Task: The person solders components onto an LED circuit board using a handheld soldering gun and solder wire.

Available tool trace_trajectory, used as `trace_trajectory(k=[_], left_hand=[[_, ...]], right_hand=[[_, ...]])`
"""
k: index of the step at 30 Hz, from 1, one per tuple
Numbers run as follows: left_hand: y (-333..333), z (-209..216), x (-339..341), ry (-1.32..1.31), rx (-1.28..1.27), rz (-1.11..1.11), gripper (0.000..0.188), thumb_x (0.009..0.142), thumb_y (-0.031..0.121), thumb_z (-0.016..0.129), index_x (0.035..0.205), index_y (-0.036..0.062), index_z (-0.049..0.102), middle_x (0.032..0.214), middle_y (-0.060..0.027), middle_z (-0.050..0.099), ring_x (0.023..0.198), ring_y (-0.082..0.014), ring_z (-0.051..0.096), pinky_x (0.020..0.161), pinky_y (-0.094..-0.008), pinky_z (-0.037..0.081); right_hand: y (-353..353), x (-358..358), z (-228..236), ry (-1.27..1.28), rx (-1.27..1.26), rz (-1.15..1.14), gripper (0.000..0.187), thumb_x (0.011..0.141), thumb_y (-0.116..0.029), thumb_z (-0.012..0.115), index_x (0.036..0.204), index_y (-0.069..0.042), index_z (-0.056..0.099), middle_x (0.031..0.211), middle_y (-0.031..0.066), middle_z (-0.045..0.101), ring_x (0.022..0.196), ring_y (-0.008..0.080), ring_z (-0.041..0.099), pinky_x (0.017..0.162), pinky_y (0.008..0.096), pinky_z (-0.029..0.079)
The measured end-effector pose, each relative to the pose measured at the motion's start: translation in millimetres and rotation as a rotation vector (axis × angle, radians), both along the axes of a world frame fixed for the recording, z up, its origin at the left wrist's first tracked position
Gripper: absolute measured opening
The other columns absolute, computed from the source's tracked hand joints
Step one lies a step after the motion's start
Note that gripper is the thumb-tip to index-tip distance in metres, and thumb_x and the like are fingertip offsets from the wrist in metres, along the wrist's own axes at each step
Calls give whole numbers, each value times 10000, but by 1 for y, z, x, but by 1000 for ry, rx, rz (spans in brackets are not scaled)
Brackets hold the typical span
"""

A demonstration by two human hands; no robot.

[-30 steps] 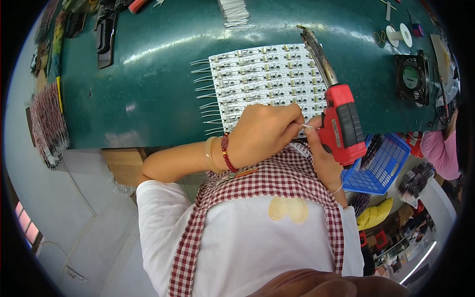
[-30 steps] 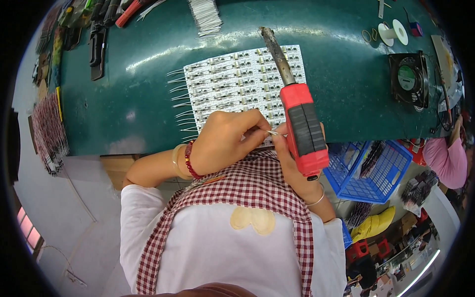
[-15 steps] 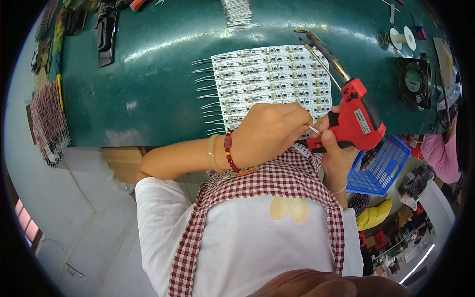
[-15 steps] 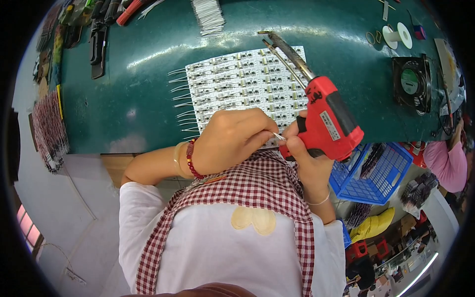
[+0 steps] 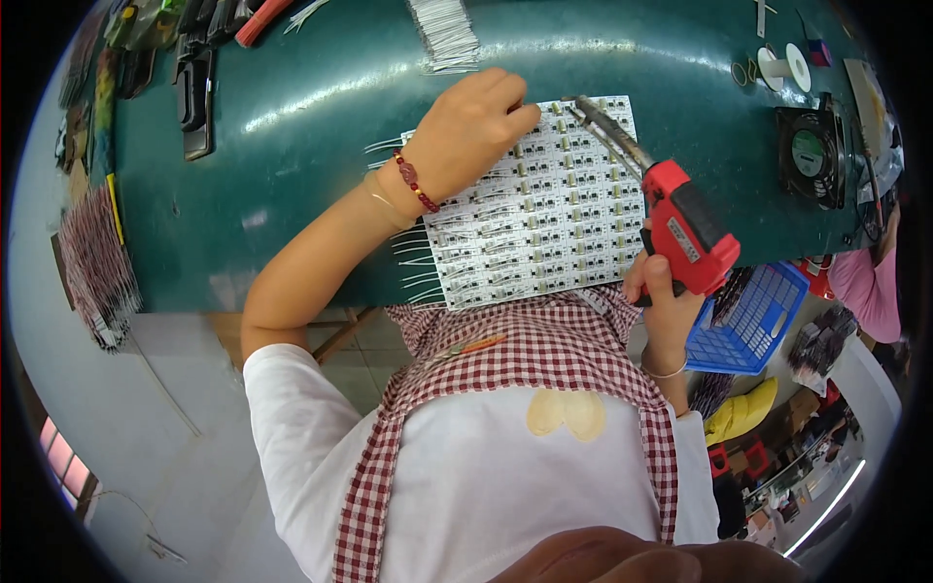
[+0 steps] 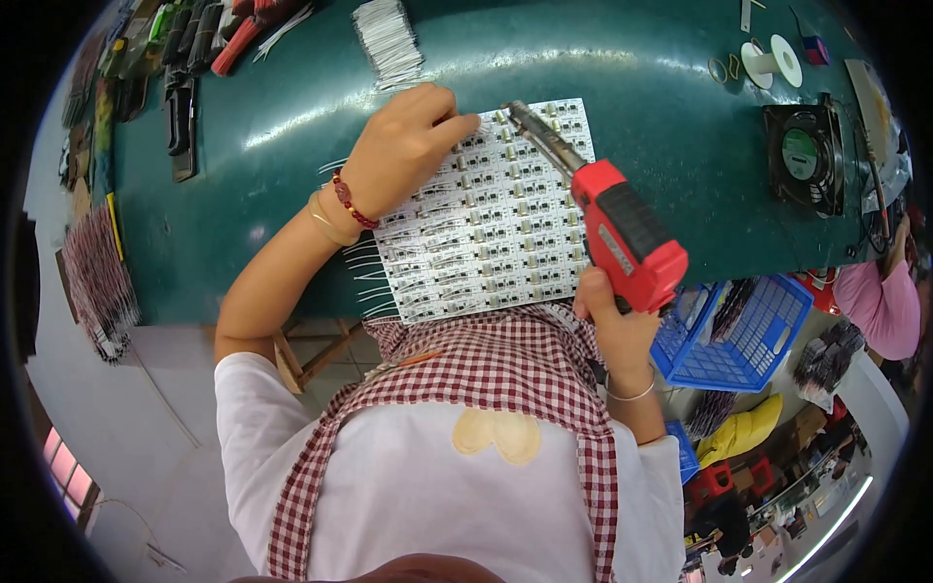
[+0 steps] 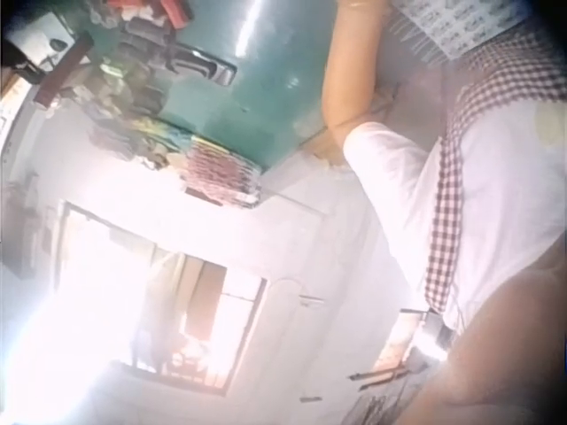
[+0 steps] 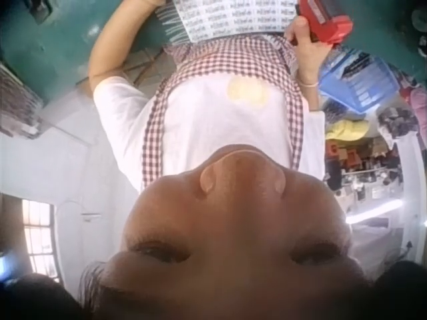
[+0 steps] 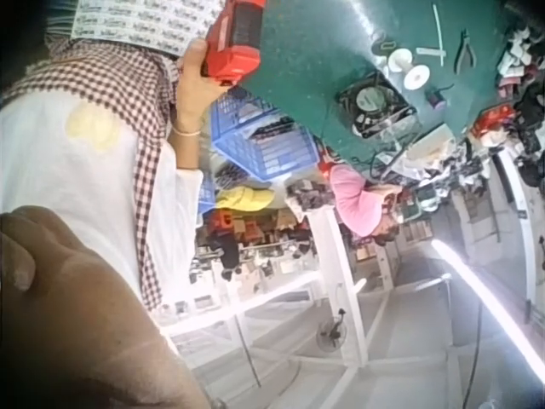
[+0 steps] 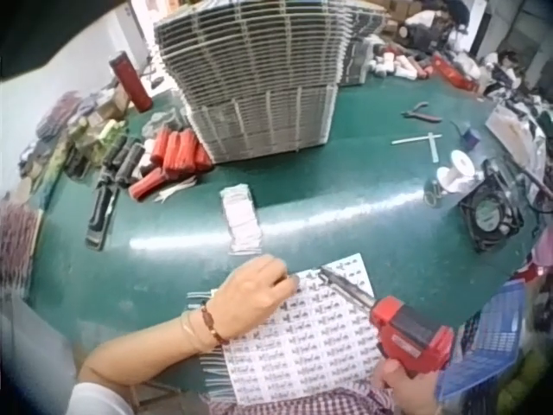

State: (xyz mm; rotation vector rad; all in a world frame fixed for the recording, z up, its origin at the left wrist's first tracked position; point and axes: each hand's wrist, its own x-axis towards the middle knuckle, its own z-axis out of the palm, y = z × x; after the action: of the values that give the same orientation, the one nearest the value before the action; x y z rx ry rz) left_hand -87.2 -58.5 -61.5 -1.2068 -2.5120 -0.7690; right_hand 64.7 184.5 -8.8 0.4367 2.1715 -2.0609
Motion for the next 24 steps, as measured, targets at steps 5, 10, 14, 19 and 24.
trace_trajectory(k=[5,10,14,19,24], left_hand=[[5,2,4,-24,-15,19,197,695,-1,625,887,37,651,757,-70,496,730,-237,540,649,-349,471],[8,3,8,-44,2,47,208,695,-4,624,898,29,654,761,-72,493,732,-236,533,651,-346,469],[8,4,10,-43,-4,62,211,699,-4,626,906,21,655,769,-75,497,735,-236,535,654,-343,470],[10,5,14,-38,0,67,207,705,-5,626,909,18,652,777,-76,500,738,-237,536,659,-342,472],[11,7,15,-63,-5,71,207,707,-10,625,910,17,647,786,-80,506,744,-239,537,669,-345,473]], right_hand=[[5,9,-7,-56,1,-31,146,870,-102,721,924,-9,622,710,22,606,590,90,559,551,243,453],[10,13,-20,-74,83,-31,285,815,-92,777,1043,-6,627,872,36,653,713,97,606,634,248,490],[13,16,-24,-71,132,-12,353,803,-87,784,1107,-3,626,977,56,669,835,133,628,741,282,509],[17,22,-24,-66,217,5,356,794,-89,786,1103,2,633,989,61,675,857,145,635,774,290,510],[15,19,-18,-89,153,-11,306,792,-82,779,1061,4,660,994,71,687,859,150,645,770,295,509]])
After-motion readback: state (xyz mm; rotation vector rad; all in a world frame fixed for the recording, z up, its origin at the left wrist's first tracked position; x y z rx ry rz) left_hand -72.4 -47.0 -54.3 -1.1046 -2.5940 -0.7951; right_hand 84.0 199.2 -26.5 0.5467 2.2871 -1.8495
